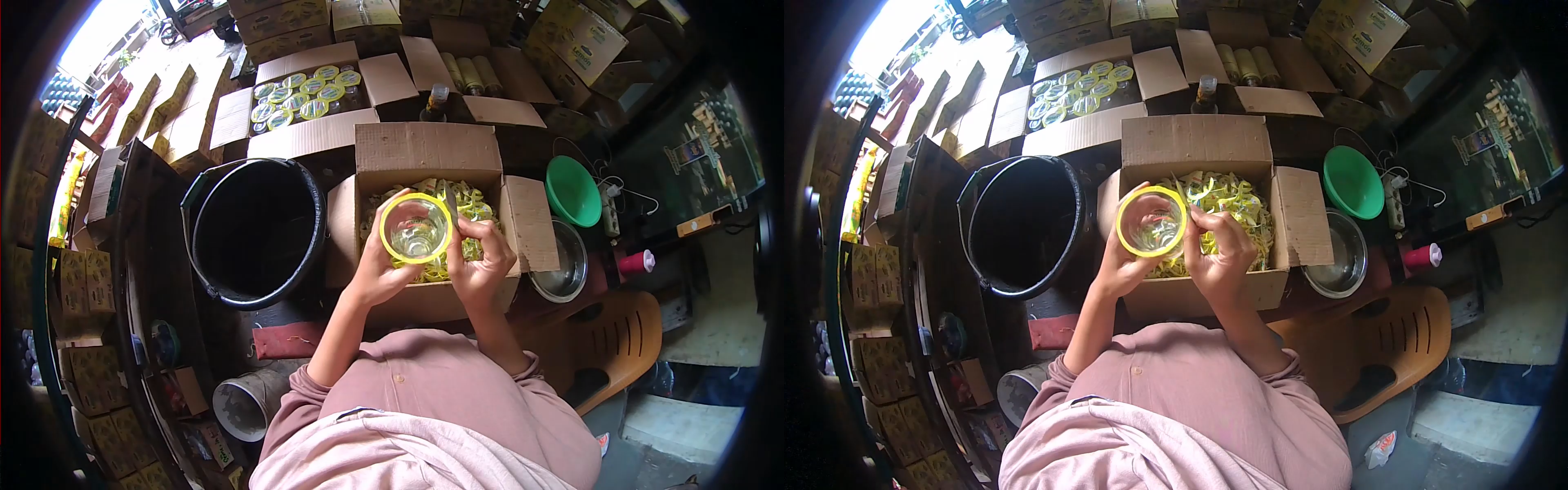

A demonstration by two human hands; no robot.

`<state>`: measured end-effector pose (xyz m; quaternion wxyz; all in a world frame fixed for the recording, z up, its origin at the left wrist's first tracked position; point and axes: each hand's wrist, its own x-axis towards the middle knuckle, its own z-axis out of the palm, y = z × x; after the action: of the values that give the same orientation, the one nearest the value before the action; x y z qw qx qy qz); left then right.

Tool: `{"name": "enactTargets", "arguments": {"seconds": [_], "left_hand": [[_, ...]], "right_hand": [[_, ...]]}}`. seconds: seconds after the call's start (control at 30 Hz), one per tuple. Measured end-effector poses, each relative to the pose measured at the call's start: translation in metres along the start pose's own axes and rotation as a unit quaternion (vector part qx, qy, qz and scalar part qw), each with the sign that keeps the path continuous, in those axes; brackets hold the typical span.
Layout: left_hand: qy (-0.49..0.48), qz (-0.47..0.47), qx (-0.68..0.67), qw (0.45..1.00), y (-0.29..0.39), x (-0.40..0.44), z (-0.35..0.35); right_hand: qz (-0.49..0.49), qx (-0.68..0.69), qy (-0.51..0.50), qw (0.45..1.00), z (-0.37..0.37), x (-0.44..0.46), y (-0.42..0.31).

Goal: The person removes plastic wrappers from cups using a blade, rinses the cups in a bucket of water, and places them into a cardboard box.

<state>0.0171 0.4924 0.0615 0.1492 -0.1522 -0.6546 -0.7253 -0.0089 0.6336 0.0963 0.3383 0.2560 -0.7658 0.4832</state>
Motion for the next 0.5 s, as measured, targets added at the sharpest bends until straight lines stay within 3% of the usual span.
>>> {"name": "enactTargets", "arguments": {"seconds": [0.07,0.5], "left_hand": [[0.036,0.009,-0.066,0.997,-0.003,-0.003,0.007],[0.043,0.039,0.018,0.998,-0.007,-0.004,0.009]], "right_hand": [[0.001,-0.005,0.001,1.000,0.002,-0.002,-0.002],[-0.021,-0.047,0.008,0.999,0.001,-0.009,-0.005]]}}
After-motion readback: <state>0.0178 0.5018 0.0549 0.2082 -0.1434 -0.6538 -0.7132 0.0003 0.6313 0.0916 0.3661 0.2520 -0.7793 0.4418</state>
